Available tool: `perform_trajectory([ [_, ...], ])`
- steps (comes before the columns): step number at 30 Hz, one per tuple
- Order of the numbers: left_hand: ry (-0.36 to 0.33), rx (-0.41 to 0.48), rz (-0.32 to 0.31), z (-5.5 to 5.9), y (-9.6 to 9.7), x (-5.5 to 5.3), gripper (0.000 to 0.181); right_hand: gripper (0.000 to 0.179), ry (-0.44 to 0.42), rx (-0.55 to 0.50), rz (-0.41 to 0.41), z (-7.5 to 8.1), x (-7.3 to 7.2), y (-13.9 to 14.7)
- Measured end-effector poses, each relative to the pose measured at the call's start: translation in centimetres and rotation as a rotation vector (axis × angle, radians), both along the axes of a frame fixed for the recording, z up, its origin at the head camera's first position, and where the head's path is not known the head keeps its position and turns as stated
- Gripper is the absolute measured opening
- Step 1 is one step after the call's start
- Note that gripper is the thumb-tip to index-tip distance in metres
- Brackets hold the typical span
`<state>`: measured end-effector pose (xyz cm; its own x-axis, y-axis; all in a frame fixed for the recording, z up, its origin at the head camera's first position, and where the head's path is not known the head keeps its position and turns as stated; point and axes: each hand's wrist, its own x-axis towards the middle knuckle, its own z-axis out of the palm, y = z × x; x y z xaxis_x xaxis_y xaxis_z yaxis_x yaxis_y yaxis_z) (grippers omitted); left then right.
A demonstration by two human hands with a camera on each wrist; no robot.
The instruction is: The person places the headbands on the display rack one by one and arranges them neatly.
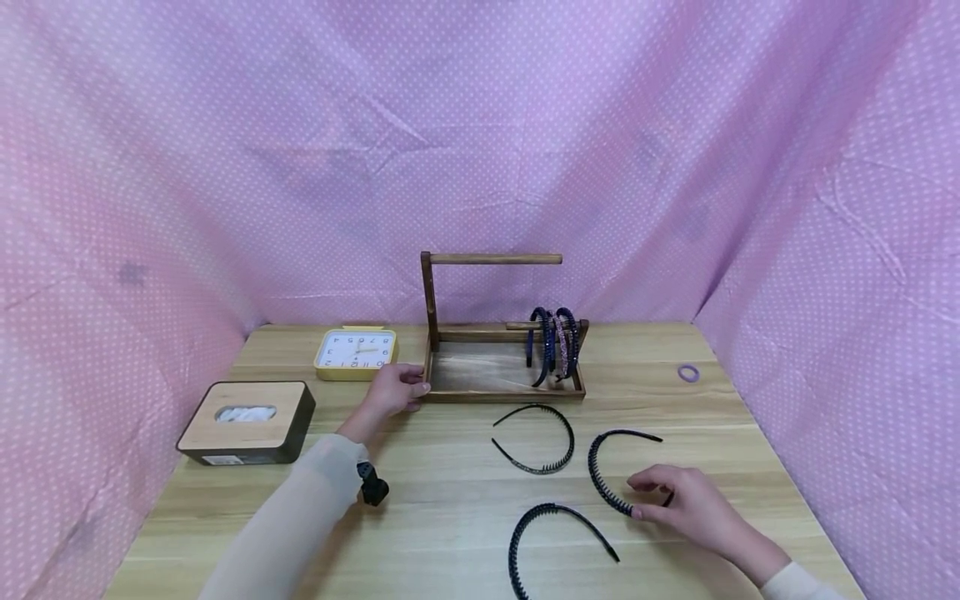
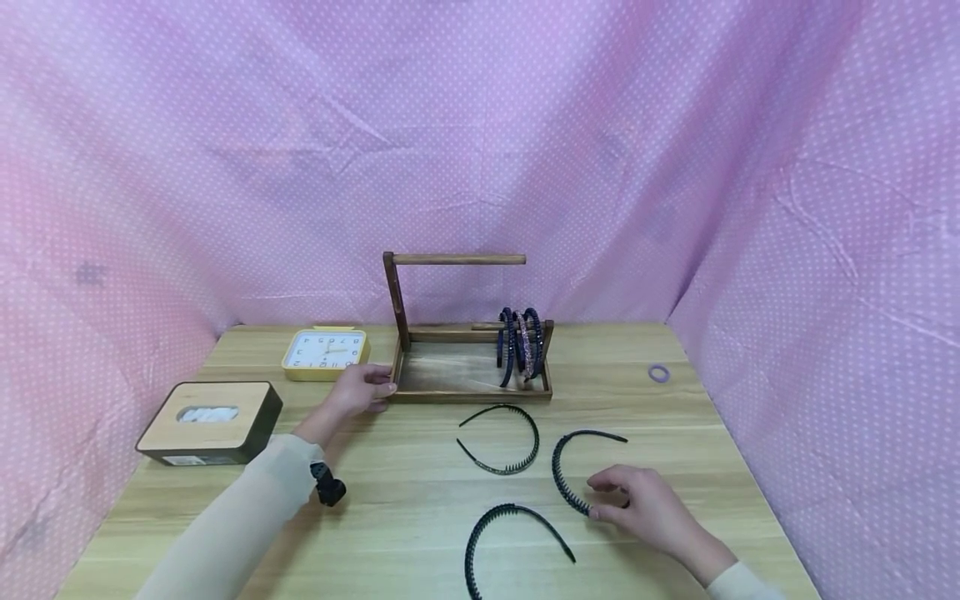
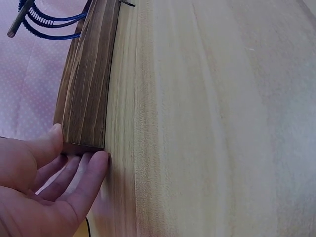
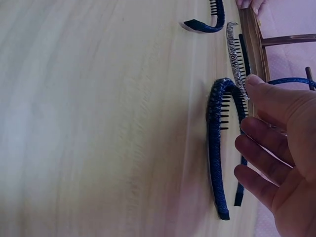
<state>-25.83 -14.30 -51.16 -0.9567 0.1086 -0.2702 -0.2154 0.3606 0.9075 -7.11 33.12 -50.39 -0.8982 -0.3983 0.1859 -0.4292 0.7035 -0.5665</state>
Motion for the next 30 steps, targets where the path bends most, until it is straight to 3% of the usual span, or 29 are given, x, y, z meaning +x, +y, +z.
perform_trajectory([
  [10,-0.013,0.005,0.004,-0.2,0.0,-0.1,0.048,0.034,-0.015,0.031,0.006,-1.3,0.5,-0.3],
  [20,-0.030,0.023,0.020,-0.1,-0.1,-0.1,0.047,0.029,0.134,0.138,0.024,-2.3,0.4,-0.6],
  [30,-0.029,0.015,0.025,0.0,-0.1,-0.1,0.047,0.024,0.121,0.100,0.057,-2.2,0.2,-0.9],
])
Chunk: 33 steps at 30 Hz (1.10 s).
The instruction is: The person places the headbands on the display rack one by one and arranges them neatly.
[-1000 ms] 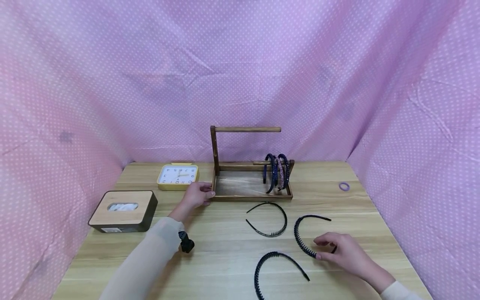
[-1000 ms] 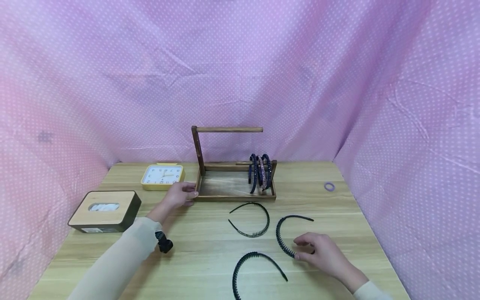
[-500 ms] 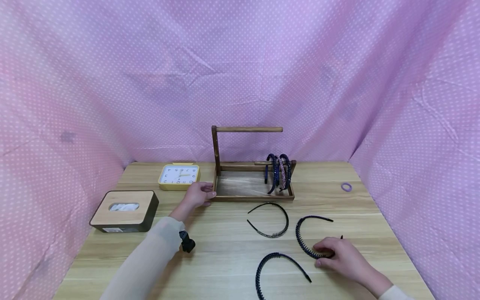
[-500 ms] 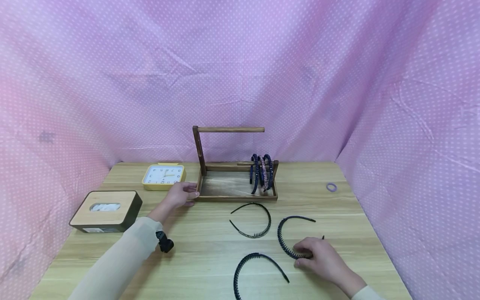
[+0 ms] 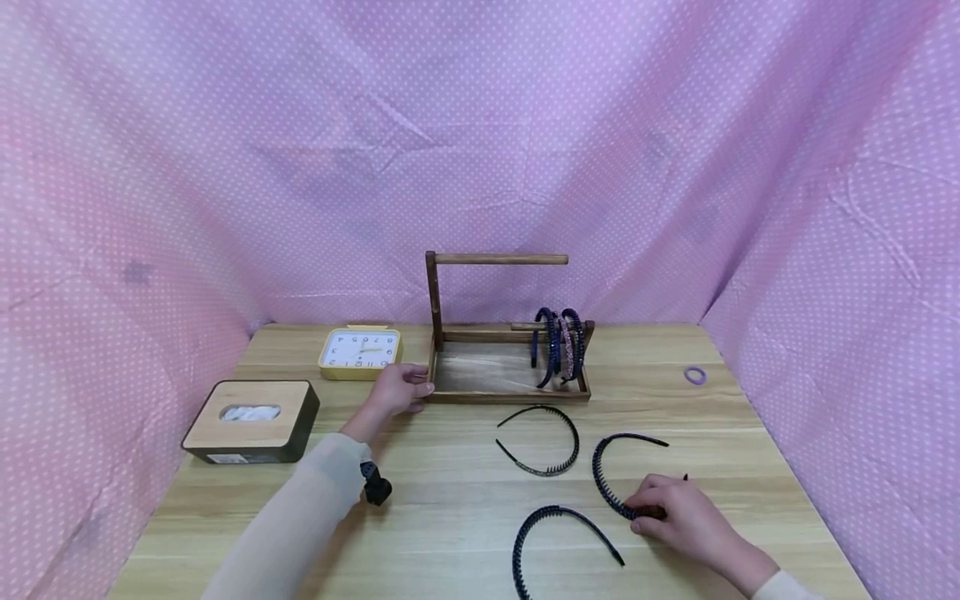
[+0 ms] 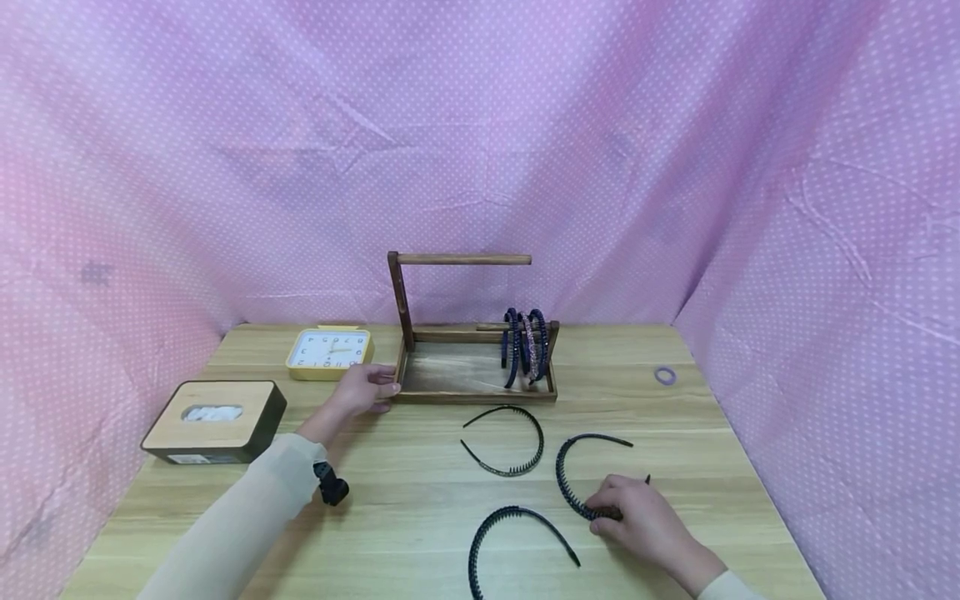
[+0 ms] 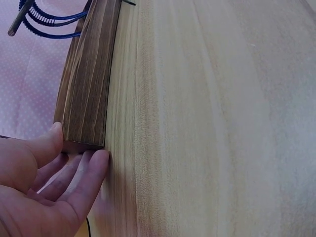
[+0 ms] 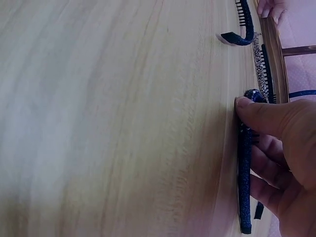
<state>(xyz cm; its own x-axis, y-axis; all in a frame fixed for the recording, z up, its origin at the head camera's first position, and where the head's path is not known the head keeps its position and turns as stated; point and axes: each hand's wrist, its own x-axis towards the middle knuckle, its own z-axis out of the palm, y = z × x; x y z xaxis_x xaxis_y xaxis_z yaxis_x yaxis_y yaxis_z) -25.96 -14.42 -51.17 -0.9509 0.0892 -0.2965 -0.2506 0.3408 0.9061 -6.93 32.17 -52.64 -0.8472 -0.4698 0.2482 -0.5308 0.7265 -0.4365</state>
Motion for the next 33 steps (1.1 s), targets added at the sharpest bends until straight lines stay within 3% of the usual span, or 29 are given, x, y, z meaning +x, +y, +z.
perform_trajectory([
  [5,-0.003,0.004,0.003,0.0,0.1,0.1,0.048,0.022,-0.006,0.025,0.006,0.4,-0.2,0.1],
  [10,0.000,-0.002,0.001,0.1,0.2,0.1,0.048,0.027,0.108,0.034,-0.009,1.4,-0.7,0.1],
  [24,0.016,-0.049,-0.003,0.4,0.4,0.2,0.046,0.025,0.141,-0.202,-0.240,6.1,-2.9,-0.1],
  [33,0.031,-0.063,-0.003,0.5,0.5,0.3,0.045,0.023,0.189,-0.378,-0.325,10.1,-5.9,-0.2],
])
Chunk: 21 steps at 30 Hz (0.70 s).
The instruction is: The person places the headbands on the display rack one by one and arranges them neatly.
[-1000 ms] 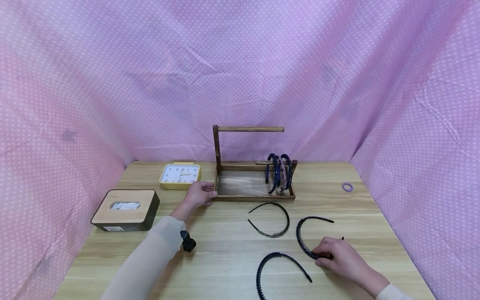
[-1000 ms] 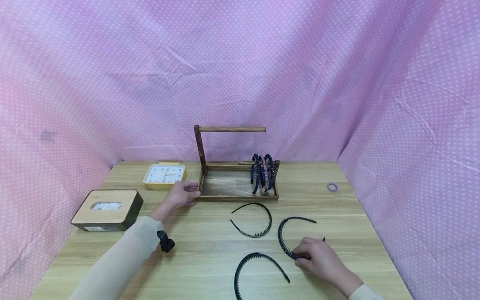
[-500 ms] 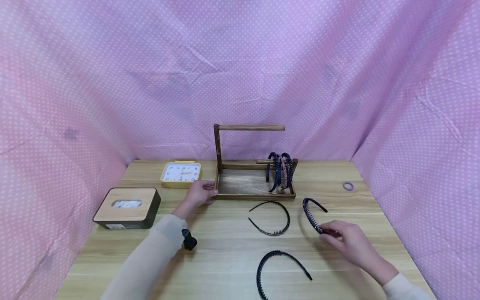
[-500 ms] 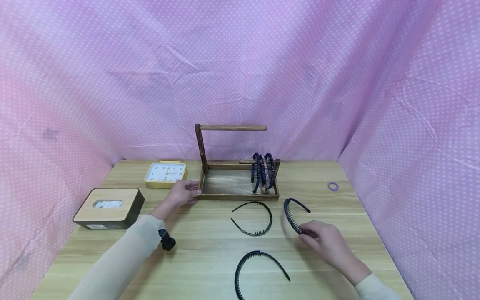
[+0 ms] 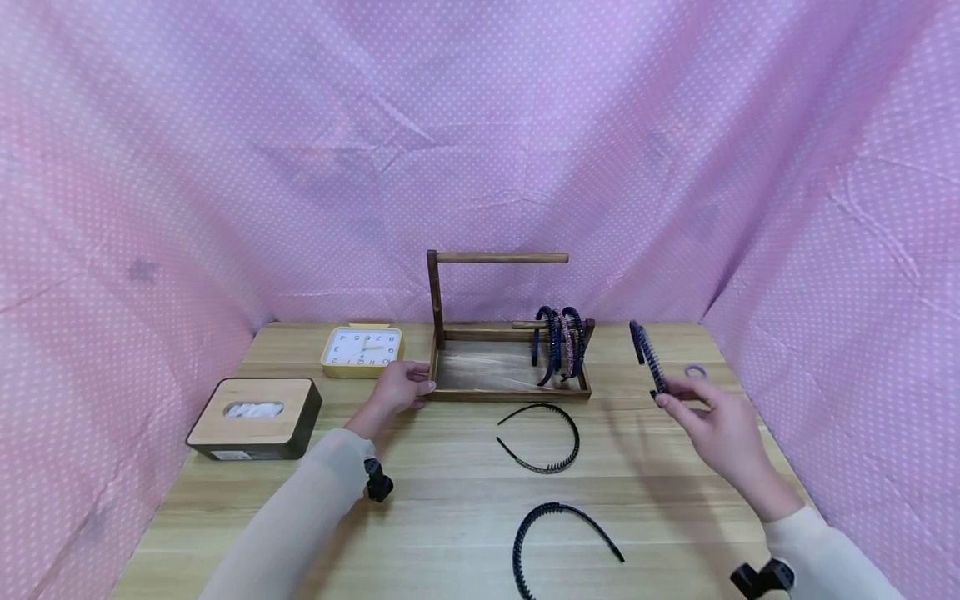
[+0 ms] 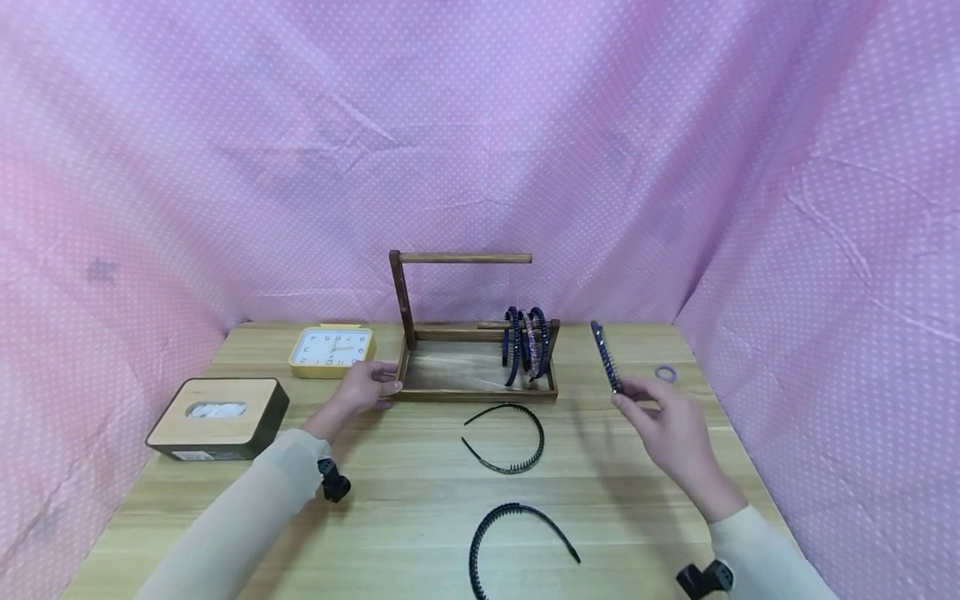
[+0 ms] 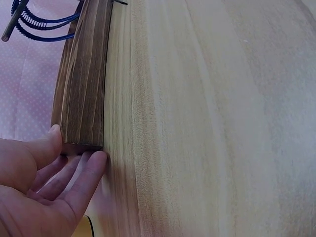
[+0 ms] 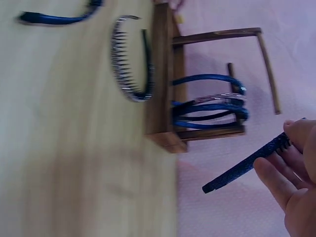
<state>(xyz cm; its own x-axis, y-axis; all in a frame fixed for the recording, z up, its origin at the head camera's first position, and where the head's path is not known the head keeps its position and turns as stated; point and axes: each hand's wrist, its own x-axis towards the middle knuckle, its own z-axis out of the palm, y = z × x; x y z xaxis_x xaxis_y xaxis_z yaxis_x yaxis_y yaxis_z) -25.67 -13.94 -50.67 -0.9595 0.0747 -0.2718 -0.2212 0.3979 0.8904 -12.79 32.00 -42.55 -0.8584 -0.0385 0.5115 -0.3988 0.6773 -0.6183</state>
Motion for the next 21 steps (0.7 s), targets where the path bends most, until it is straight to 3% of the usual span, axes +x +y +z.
perform_trajectory([
  [11,0.016,-0.039,-0.002,0.2,0.1,0.1,0.044,0.024,0.026,-0.156,0.003,3.9,-6.2,-1.6],
  [21,0.043,-0.075,-0.018,0.4,0.1,0.4,0.043,0.032,-0.045,-0.334,0.052,6.7,-11.3,-4.8],
])
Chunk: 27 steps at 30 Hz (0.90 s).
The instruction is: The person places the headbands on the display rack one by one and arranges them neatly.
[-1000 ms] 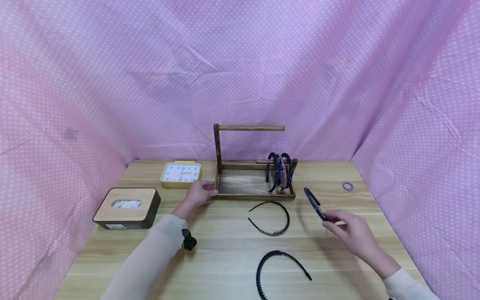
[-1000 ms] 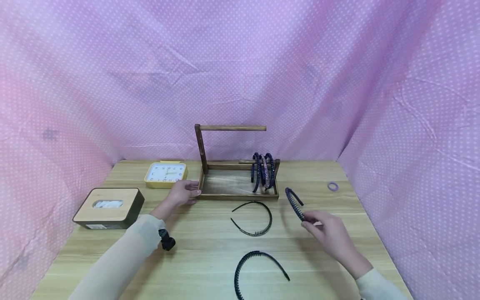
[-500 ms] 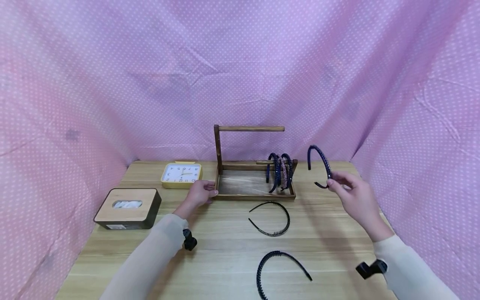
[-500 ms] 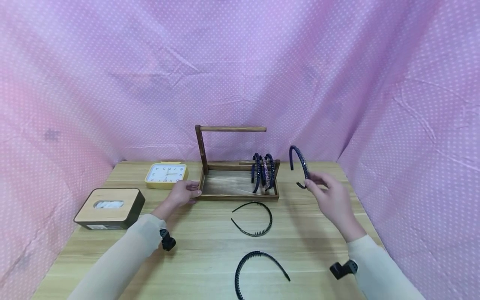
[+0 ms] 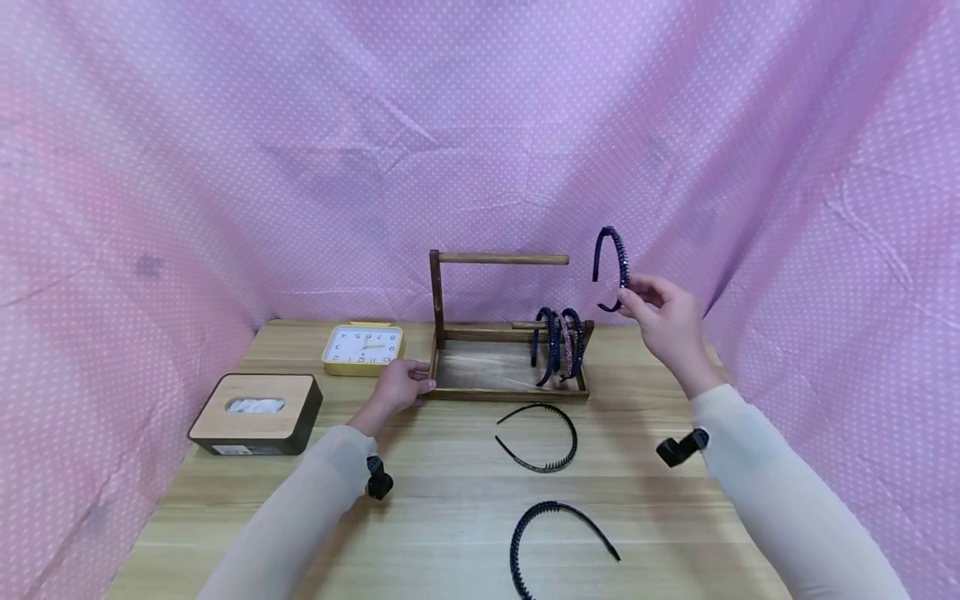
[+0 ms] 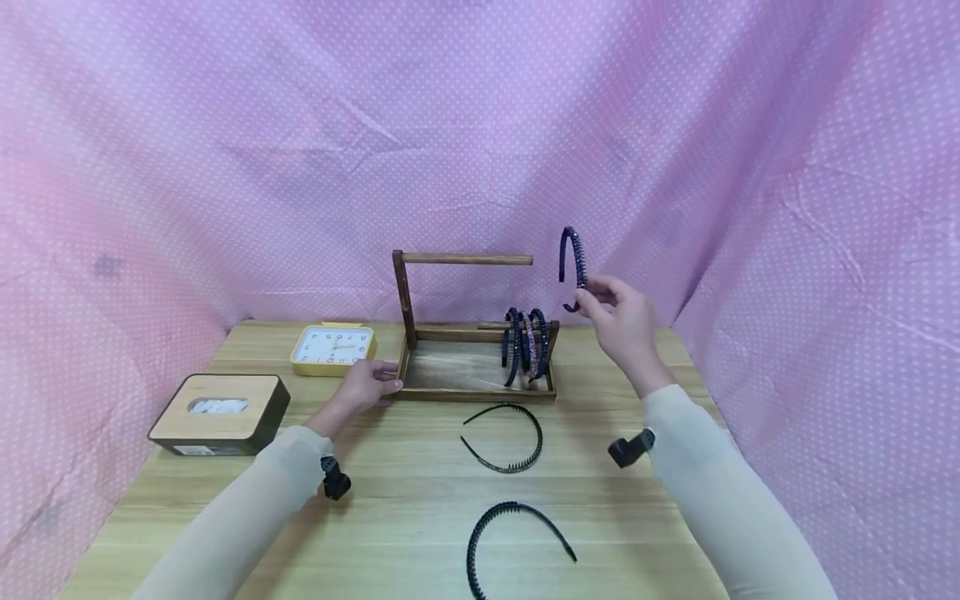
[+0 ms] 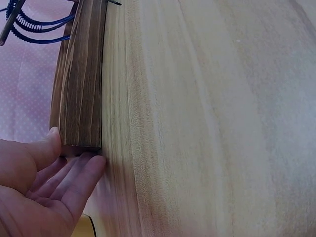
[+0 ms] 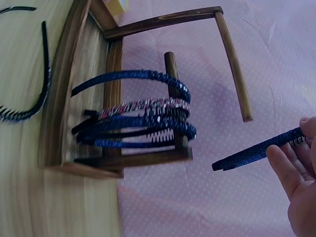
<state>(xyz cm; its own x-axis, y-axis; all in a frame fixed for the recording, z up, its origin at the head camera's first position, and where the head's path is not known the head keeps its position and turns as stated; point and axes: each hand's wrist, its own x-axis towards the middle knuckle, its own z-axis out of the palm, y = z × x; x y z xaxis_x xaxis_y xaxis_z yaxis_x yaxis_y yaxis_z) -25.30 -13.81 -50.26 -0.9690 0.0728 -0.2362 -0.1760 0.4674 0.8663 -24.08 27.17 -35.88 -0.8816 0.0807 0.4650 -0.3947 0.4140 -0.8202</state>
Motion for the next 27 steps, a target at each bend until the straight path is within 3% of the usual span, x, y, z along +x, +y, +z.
perform_trajectory([
  [12,0.004,0.001,0.002,-0.1,0.1,0.0,0.043,0.031,-0.025,-0.011,0.096,0.9,-2.7,-5.6],
  [27,0.001,-0.009,0.010,0.4,0.1,-0.1,0.042,0.027,-0.160,-0.130,0.229,0.5,-5.9,-13.1],
])
